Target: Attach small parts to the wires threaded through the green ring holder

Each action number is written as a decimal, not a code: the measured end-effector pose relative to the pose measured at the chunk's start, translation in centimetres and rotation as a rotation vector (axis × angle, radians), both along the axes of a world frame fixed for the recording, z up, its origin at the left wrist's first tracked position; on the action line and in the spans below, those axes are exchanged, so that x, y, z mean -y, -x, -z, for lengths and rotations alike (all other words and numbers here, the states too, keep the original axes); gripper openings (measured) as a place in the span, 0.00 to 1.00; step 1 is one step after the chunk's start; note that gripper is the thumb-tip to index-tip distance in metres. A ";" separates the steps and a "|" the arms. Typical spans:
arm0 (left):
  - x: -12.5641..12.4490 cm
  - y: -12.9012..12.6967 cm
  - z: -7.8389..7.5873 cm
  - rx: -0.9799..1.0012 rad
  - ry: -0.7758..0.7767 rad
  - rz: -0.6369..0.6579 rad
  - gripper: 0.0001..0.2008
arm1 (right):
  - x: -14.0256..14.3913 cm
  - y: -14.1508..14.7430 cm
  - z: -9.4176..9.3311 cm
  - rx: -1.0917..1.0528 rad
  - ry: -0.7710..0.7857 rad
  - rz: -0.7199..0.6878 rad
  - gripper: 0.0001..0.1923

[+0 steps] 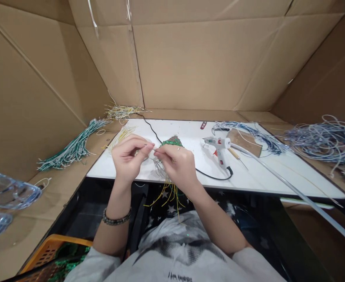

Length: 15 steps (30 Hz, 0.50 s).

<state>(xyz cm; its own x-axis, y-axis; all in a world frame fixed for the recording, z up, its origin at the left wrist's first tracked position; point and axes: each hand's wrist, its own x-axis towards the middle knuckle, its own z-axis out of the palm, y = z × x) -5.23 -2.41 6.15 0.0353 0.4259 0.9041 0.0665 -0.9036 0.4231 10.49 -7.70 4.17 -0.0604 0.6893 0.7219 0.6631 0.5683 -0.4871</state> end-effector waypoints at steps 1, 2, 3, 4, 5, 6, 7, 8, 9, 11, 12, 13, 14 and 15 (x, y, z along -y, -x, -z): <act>-0.2 0.3 -0.1 0.087 0.011 -0.003 0.10 | 0.0 -0.1 0.2 -0.005 0.009 0.016 0.15; -0.4 0.8 -0.2 0.191 0.016 -0.003 0.09 | -0.1 -0.3 0.4 -0.018 0.019 0.030 0.15; -0.7 1.4 -0.3 0.288 0.022 -0.021 0.10 | -0.1 -0.4 0.6 -0.042 0.028 0.038 0.16; -1.0 2.2 -0.4 0.368 -0.005 -0.055 0.10 | -0.1 -0.5 0.7 -0.076 0.036 0.037 0.16; -1.3 3.0 -0.5 0.432 -0.040 -0.114 0.11 | -0.1 -0.5 0.8 -0.115 0.040 0.030 0.16; -1.6 3.9 -0.5 0.428 -0.032 -0.193 0.10 | 0.0 -0.5 0.8 -0.152 0.038 0.018 0.15; -1.9 4.9 -0.4 0.329 0.056 -0.257 0.09 | 0.1 -0.5 0.8 -0.186 0.032 0.004 0.14; -2.2 5.8 -0.2 0.242 0.126 -0.335 0.08 | 0.2 -0.4 0.7 -0.213 0.024 -0.009 0.13; -2.5 6.7 0.1 0.149 0.191 -0.422 0.09 | 0.3 -0.3 0.6 -0.232 0.023 -0.020 0.13; -3.2 8.2 1.0 -0.070 0.295 -0.620 0.09 | 0.5 -0.2 0.5 -0.254 0.043 -0.035 0.12; -3.5 8.9 1.5 -0.164 0.317 -0.739 0.09 | 0.5 -0.2 0.5 -0.263 0.061 -0.038 0.12; -3.8 9.5 1.9 -0.234 0.345 -0.840 0.08 | 0.5 -0.2 0.5 -0.273 0.077 -0.040 0.12; -4.1 10.0 2.3 -0.260 0.360 -0.896 0.08 | 0.5 -0.2 0.6 -0.283 0.090 -0.042 0.11; -4.3 10.4 2.6 -0.275 0.359 -0.922 0.07 | 0.5 -0.3 0.7 -0.299 0.094 -0.047 0.11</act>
